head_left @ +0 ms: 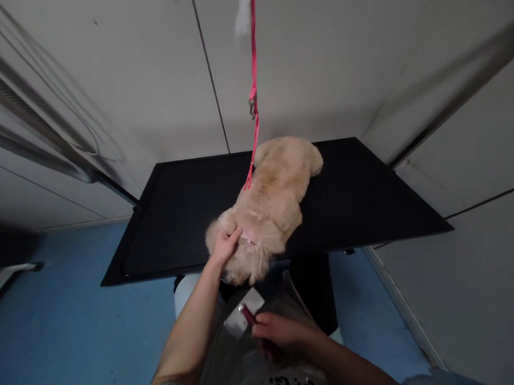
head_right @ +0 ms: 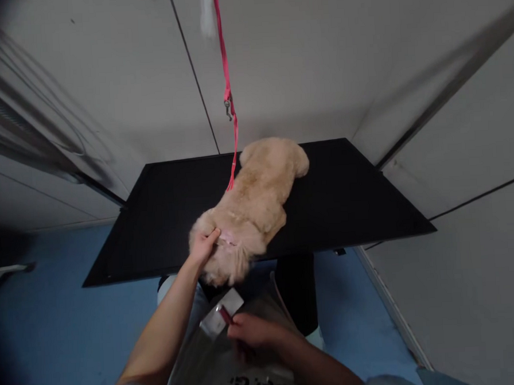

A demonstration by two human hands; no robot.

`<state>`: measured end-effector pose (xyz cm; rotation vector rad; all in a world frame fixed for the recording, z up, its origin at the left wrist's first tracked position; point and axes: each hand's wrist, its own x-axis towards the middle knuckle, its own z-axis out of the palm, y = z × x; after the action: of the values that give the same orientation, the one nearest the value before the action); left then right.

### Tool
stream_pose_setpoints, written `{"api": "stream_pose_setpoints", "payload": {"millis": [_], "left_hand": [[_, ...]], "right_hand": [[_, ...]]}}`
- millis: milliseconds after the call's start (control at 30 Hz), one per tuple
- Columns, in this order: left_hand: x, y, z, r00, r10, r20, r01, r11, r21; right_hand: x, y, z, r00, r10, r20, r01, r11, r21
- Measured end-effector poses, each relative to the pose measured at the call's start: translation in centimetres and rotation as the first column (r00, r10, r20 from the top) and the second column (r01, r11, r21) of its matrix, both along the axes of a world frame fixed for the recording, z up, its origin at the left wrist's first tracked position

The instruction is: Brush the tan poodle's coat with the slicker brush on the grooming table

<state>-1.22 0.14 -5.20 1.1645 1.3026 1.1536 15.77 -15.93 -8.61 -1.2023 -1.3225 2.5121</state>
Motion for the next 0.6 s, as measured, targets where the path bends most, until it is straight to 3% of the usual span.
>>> {"api": "stream_pose_setpoints", "payload": {"millis": [33,100,167,233,300,400,500,533,600], "left_hand": [[-0.1,0.0,-0.1,0.999,-0.029,0.033,0.028,0.999,0.025],[-0.2,0.2,-0.4,0.996,-0.068,0.064,0.064,0.995,0.073],[-0.2,0.2,-0.6,0.997,-0.041,0.061,0.034,0.992,0.118],[-0.1,0.2,-0.5,1.0,0.011,0.028,-0.016,0.98,0.198],[0.1,0.2,-0.3,0.998,0.063,-0.03,-0.052,0.959,0.28],[0.5,0.1,-0.1,0.981,0.121,-0.15,-0.063,0.937,0.344],[0.7,0.1,-0.4,0.961,0.15,-0.233,-0.051,0.922,0.385],[0.7,0.1,-0.5,0.956,0.148,-0.251,-0.04,0.919,0.392],[0.7,0.1,-0.9,0.943,0.138,-0.302,-0.007,0.918,0.396]], "right_hand": [[0.4,0.0,0.2,1.0,0.003,-0.03,-0.003,1.0,0.002],[0.8,1.5,0.9,0.981,-0.174,-0.091,0.18,0.981,0.067],[0.5,3.8,1.2,0.907,-0.408,-0.101,0.419,0.896,0.146],[-0.1,4.8,0.6,0.874,-0.483,-0.05,0.484,0.857,0.175],[-0.3,3.6,-0.5,0.921,-0.387,0.037,0.38,0.916,0.126],[0.5,0.1,-0.9,0.985,-0.106,0.136,0.099,0.994,0.055],[1.7,-0.9,1.7,0.977,0.17,0.125,-0.186,0.974,0.13],[2.0,-0.2,2.9,0.978,0.182,0.104,-0.199,0.962,0.186],[2.3,2.1,4.5,0.995,0.02,0.098,-0.051,0.946,0.32]]}}
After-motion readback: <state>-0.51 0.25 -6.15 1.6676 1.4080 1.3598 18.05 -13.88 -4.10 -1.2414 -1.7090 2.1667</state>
